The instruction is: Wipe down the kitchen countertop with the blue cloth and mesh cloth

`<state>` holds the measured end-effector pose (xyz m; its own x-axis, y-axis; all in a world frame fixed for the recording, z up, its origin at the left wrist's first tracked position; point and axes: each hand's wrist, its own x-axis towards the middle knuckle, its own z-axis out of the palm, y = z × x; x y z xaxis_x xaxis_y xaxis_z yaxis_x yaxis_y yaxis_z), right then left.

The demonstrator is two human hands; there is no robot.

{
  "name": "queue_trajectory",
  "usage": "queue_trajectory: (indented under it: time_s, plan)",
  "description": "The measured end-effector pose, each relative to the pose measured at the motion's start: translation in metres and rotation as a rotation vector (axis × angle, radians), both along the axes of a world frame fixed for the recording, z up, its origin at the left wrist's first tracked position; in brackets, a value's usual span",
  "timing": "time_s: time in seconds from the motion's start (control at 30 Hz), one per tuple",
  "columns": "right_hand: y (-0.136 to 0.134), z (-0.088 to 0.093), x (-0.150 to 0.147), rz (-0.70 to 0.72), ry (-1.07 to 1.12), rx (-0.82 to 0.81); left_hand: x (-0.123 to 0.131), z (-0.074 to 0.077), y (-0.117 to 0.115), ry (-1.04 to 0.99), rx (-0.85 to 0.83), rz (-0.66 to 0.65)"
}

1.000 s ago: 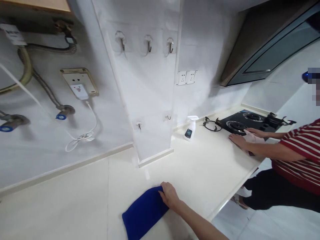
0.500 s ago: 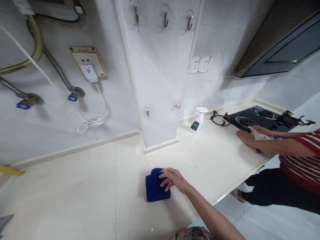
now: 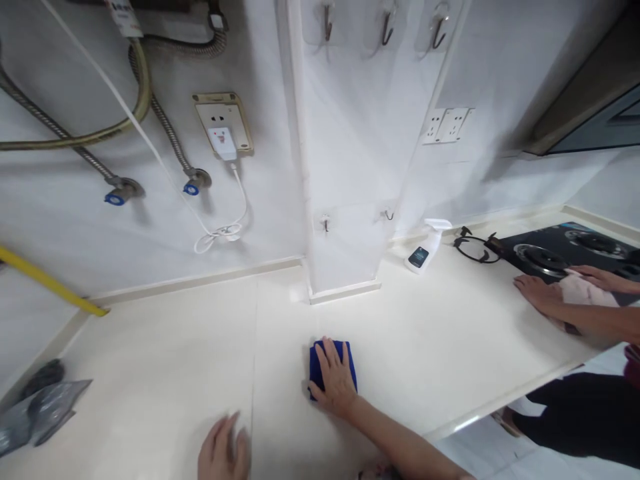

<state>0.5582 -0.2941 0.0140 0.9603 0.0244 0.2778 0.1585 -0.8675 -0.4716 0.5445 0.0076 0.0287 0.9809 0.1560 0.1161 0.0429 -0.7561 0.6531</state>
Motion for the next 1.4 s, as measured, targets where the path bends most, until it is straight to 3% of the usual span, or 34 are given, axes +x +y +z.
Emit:
queue_trajectory:
  time_s: [0.1,0.2,0.37,0.47,0.53,0.63,0.73,0.93,1.1,1.3,1.4]
  plan:
    - [-0.018,-0.005,-0.005,0.07,-0.055,0.028,0.03,0.024,-0.031,0.021,-0.087,-0.073]
    - [-0.034,-0.007,-0.01,0.167,-0.117,0.1,0.049,0.033,-0.084,0.05,-0.207,-0.266]
    - [-0.043,-0.015,-0.014,0.131,-0.122,0.348,0.063,0.022,-0.165,0.058,-0.205,-0.485]
    - [-0.045,-0.017,-0.012,0.091,-0.045,0.546,0.072,0.017,-0.187,0.07,-0.181,-0.544]
    - [-0.047,-0.015,-0.01,0.068,0.018,0.765,0.077,0.015,-0.194,0.079,-0.169,-0.568]
    - [-0.05,-0.007,-0.005,0.058,0.066,1.145,0.083,0.014,-0.202,0.087,-0.16,-0.571]
    - [-0.049,0.001,-0.002,0.055,0.087,1.358,0.082,0.015,-0.21,0.089,-0.182,-0.587]
    - [-0.041,0.016,-0.01,-0.003,0.152,1.378,0.073,0.023,-0.216,0.06,-0.263,-0.622]
    - [-0.03,0.036,-0.026,0.102,0.219,1.474,0.062,0.034,-0.2,0.082,-0.309,-0.554]
    - [-0.021,0.053,-0.041,0.244,0.284,1.514,0.042,0.046,-0.156,0.168,-0.386,-0.348]
    - [-0.021,0.054,-0.043,0.244,0.311,1.39,0.03,0.051,-0.122,0.184,-0.447,-0.177]
